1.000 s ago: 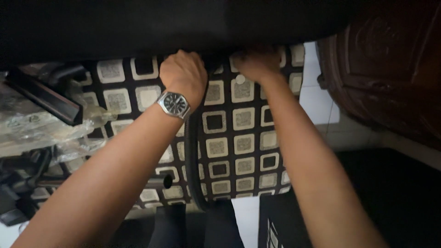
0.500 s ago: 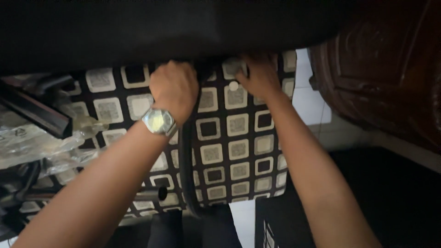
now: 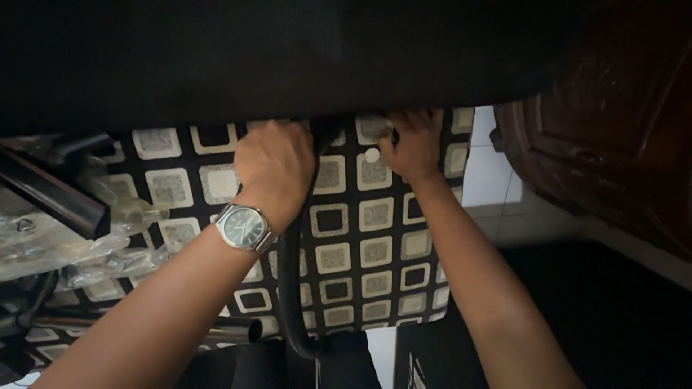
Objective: The person is assembling and inspecting different parts and attachments of a canister vacuum cleaner on a patterned surface.
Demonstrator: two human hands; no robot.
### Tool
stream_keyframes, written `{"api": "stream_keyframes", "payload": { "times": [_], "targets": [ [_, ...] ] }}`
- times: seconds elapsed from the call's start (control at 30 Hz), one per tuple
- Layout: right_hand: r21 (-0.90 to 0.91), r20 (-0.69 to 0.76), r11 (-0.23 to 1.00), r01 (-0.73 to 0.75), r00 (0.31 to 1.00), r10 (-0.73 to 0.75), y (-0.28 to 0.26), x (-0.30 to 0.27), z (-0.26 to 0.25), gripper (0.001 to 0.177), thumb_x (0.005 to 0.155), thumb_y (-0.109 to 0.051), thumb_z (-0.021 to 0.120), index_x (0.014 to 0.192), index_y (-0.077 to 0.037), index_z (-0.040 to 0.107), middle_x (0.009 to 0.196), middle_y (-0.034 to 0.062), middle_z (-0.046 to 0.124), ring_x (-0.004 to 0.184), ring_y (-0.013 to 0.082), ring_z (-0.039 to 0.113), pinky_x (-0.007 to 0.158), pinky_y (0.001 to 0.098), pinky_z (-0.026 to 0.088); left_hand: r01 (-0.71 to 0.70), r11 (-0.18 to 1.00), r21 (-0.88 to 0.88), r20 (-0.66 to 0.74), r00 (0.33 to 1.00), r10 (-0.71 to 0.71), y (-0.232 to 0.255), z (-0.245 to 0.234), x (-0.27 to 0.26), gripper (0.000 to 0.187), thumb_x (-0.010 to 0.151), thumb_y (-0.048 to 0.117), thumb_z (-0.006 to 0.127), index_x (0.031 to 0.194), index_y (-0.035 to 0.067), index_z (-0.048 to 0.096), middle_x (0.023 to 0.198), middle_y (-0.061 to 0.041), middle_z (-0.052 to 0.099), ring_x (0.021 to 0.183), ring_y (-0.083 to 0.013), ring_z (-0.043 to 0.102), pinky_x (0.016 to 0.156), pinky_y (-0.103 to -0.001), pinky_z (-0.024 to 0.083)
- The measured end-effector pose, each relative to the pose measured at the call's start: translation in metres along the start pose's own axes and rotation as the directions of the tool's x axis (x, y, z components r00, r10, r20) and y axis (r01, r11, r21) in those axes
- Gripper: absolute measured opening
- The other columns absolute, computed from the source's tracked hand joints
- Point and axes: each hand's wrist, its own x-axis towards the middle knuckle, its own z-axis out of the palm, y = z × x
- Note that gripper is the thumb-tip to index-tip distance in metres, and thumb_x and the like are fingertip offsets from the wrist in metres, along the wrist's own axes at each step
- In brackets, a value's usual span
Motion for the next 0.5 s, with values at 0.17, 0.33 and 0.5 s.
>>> {"api": "stream_keyframes", "payload": {
  "times": [0.17,0.33,0.5],
  "targets": [
    [0.000,0.100,0.998,-0.060,0.993,0.060,0.001,0.003,-0.001,0.043,0.086,-0.031,0.062,0.120,-0.008,0.075,0.125,0.0216,0.067,0.123,0.0435,0.057,0.117,0.0680,0.022,0.040,0.999,-0.002,0.097,0.994,-0.039,0.004,-0.009,0.002,0.049,0.108,0.040,0.043,0.090,0.011,0.078,0.085,-0.014,0.077,0.073,-0.0240,0.077,0.057,-0.032,0.060],
    [-0.080,0.305,0.989,-0.126,0.941,0.145,-0.009,0.025,-0.011,0.048,0.094,-0.036,0.052,0.128,-0.010,0.073,0.126,0.0250,0.065,0.122,0.0494,0.053,0.110,0.0752,0.014,0.007,0.998,0.060,0.024,1.000,-0.009,0.004,-0.002,0.001,0.046,0.108,0.038,0.042,0.089,0.012,0.076,0.079,-0.012,0.076,0.064,-0.0200,0.074,0.048,-0.029,0.057],
    [-0.190,0.507,0.955,-0.228,0.810,0.294,-0.036,0.046,-0.032,0.046,0.091,-0.040,0.050,0.125,-0.017,0.071,0.135,0.0211,0.062,0.130,0.0428,0.051,0.115,0.0738,0.011,0.088,0.996,-0.011,0.111,0.990,-0.086,0.005,-0.008,-0.001,0.049,0.110,0.039,0.043,0.091,0.010,0.078,0.081,-0.012,0.077,0.070,-0.0210,0.077,0.054,-0.029,0.060]
  ]
}}
